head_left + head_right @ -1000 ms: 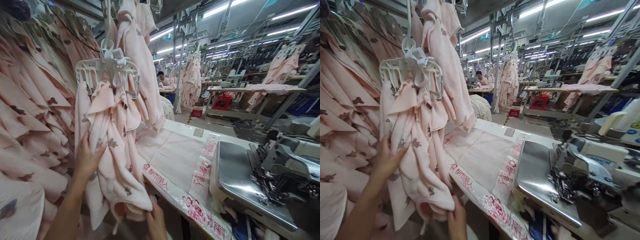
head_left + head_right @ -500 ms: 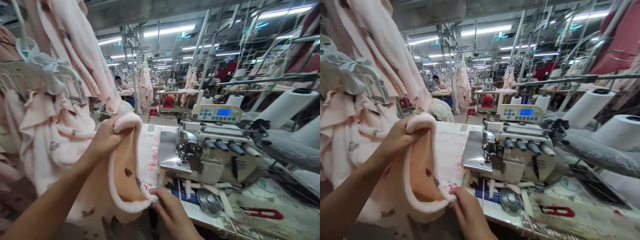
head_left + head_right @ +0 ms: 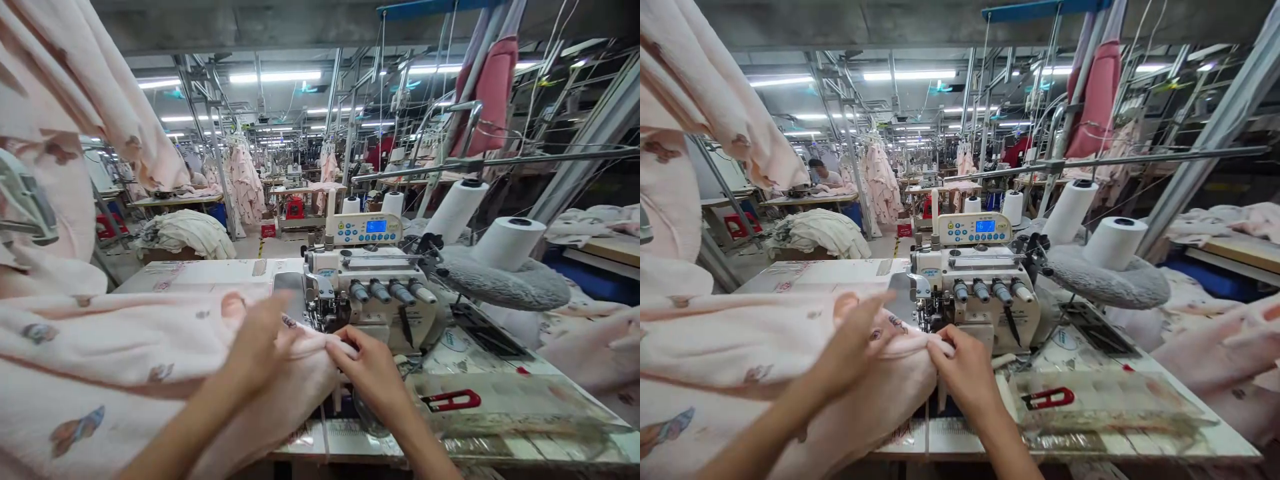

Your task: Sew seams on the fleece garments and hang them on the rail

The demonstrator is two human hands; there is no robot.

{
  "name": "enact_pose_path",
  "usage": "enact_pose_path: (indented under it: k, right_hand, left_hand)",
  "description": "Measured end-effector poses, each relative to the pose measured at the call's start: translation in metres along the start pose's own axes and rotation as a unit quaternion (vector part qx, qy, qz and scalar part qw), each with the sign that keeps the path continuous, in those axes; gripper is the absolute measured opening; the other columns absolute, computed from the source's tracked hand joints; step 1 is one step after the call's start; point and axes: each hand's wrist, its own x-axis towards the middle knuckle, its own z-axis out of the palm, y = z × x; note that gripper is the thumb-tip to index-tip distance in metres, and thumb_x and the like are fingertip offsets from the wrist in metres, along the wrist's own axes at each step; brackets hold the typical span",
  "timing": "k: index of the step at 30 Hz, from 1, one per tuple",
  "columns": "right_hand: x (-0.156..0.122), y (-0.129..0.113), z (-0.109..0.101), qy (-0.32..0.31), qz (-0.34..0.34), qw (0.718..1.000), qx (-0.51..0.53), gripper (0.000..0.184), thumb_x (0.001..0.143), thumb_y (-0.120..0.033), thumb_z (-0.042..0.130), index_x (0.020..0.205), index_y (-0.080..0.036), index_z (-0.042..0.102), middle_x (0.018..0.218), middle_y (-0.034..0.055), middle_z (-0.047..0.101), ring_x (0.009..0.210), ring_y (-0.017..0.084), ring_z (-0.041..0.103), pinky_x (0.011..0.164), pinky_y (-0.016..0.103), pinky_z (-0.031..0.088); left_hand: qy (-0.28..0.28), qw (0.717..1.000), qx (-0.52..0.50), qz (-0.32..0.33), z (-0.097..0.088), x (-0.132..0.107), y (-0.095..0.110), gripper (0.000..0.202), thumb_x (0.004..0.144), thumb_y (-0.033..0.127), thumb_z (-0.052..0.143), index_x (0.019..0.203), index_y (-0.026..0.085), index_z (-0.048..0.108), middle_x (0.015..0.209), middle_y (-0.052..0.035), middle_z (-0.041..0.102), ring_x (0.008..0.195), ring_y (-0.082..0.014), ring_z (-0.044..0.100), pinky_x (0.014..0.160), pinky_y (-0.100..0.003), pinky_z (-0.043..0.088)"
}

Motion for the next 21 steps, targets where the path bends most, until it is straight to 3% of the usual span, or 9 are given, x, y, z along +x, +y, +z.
enact_pose_path:
  k: [3, 8, 13, 17, 21]
  right_hand:
    - [-0.001, 0.001, 0.000, -0.019, -0.009, 0.999, 0.025, 0.018, 0.079, -0.033, 0.048, 0.075, -0.019, 0.059, 0.071, 0.0003, 0.064, 0.066, 0.017, 0.057, 0.059, 0.024, 0.038]
    - [0.004, 0.000, -0.011, -0.072, -0.002, 0.997, -0.016, 0.024, 0.082, -0.033, 0.044, 0.065, -0.019, 0.055, 0.060, -0.0029, 0.056, 0.058, 0.014, 0.050, 0.051, 0.022, 0.031]
    - [0.012, -0.001, -0.006, -0.019, 0.035, 0.992, -0.120, 0.027, 0.079, -0.028, 0.047, 0.053, -0.020, 0.046, 0.048, -0.0037, 0.049, 0.049, 0.013, 0.043, 0.047, 0.023, 0.022]
    - [0.007, 0.005, 0.004, 0.052, 0.005, 0.994, -0.095, 0.027, 0.084, -0.033, 0.042, 0.066, -0.020, 0.058, 0.061, 0.0006, 0.062, 0.056, 0.015, 0.054, 0.051, 0.024, 0.030]
    - [0.002, 0.012, 0.009, 0.082, -0.019, 0.994, -0.072, 0.026, 0.087, -0.033, 0.041, 0.072, -0.021, 0.060, 0.070, 0.0015, 0.066, 0.065, 0.017, 0.061, 0.056, 0.024, 0.036]
  left_hand:
    - [-0.065, 0.997, 0.014, 0.045, 0.034, -0.016, 0.028, 0.020, 0.085, 0.028, 0.046, 0.102, 0.019, 0.053, 0.102, -0.0076, 0.059, 0.098, -0.0245, 0.052, 0.087, -0.042, 0.041]
    - [-0.117, 0.992, -0.037, 0.004, 0.039, -0.009, 0.025, 0.014, 0.088, 0.022, 0.039, 0.084, 0.019, 0.052, 0.086, -0.0039, 0.057, 0.082, -0.0197, 0.053, 0.071, -0.032, 0.042]
    - [-0.118, 0.990, -0.063, -0.043, 0.040, 0.005, 0.023, 0.012, 0.083, 0.018, 0.042, 0.074, 0.019, 0.050, 0.079, -0.0020, 0.054, 0.076, -0.0177, 0.053, 0.068, -0.029, 0.039]
    - [-0.108, 0.991, -0.067, -0.047, 0.047, 0.007, 0.024, 0.012, 0.081, 0.017, 0.041, 0.074, 0.019, 0.051, 0.079, -0.0019, 0.052, 0.077, -0.0175, 0.052, 0.069, -0.030, 0.039]
    - [-0.099, 0.992, -0.067, -0.043, 0.050, 0.007, 0.021, 0.013, 0.080, 0.017, 0.042, 0.074, 0.019, 0.053, 0.080, -0.0027, 0.053, 0.079, -0.0179, 0.051, 0.072, -0.031, 0.040]
